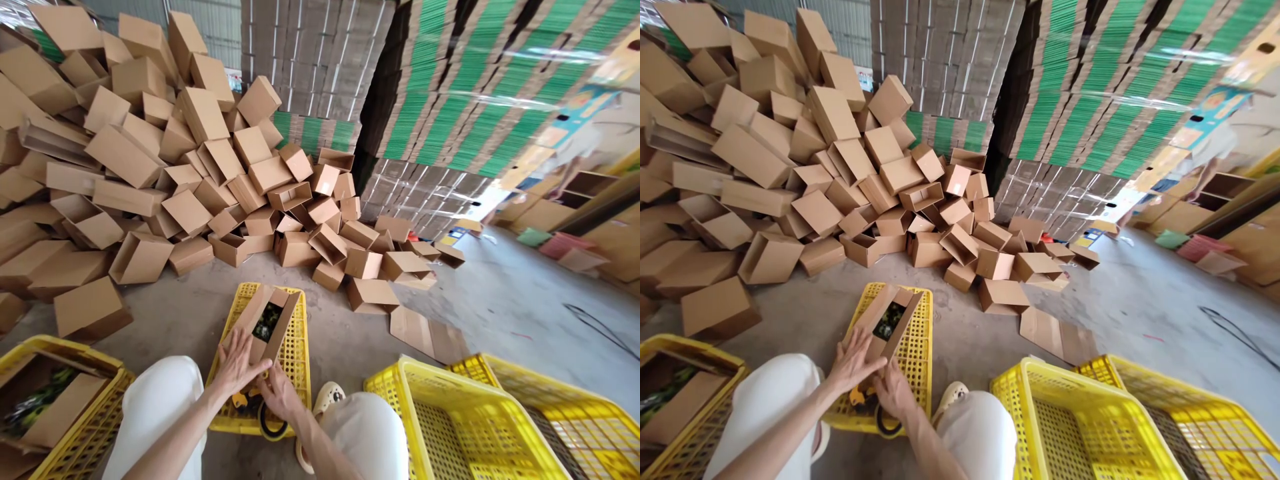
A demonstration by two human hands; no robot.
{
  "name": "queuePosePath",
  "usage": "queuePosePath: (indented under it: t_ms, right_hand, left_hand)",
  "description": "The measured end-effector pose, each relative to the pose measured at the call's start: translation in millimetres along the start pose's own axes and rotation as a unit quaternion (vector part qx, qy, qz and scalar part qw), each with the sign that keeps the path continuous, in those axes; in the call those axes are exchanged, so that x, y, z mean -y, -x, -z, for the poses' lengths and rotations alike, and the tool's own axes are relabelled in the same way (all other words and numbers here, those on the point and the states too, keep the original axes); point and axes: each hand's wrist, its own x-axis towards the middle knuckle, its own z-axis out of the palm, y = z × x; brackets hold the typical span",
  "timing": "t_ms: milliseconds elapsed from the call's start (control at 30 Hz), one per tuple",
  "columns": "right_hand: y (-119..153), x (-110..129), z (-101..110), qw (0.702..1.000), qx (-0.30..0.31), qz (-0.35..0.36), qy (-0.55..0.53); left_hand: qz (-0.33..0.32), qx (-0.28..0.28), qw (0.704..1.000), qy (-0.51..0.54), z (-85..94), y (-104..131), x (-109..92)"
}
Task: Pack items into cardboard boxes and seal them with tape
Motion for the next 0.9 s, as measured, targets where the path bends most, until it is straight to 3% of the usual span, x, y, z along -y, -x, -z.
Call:
queuePosePath:
  t_ms: [133,267,367,433,500,600,667,767,900]
  right_hand:
    - [1,-5,3,0.998,0.055,0.005,-0.025]
    - [3,-18,-4,0.995,0.074,0.000,-0.066]
    - [0,-32,-9,0.994,0.064,-0.032,-0.080]
    - [-6,-43,-6,0.994,0.020,-0.073,-0.077]
    - [-14,-54,5,0.987,-0.066,-0.134,-0.063]
    - [-22,-67,33,0.949,-0.220,-0.224,-0.032]
    - [-23,-70,53,0.927,-0.280,-0.248,-0.018]
    - [-17,-64,72,0.930,-0.268,-0.250,-0.003]
    - [-6,-48,75,0.939,-0.226,-0.257,0.012]
  left_hand:
    - [-0.030,-0.031,0.999,-0.022,-11.4,7,-10]
    - [-0.087,-0.080,0.993,0.001,-23.1,5,-9]
    - [-0.068,-0.097,0.993,0.030,-19.1,-2,-2]
    - [-0.038,-0.080,0.994,0.058,-9.6,-8,5]
    - [-0.023,-0.047,0.995,0.091,2.3,-12,14]
    - [-0.025,-0.008,0.990,0.136,18.1,-14,27]
    - [-0.027,0.004,0.984,0.173,25.1,-13,35]
    - [-0.006,0.002,0.971,0.240,32.0,-11,48]
    - [0.043,-0.041,0.954,0.295,37.4,-10,61]
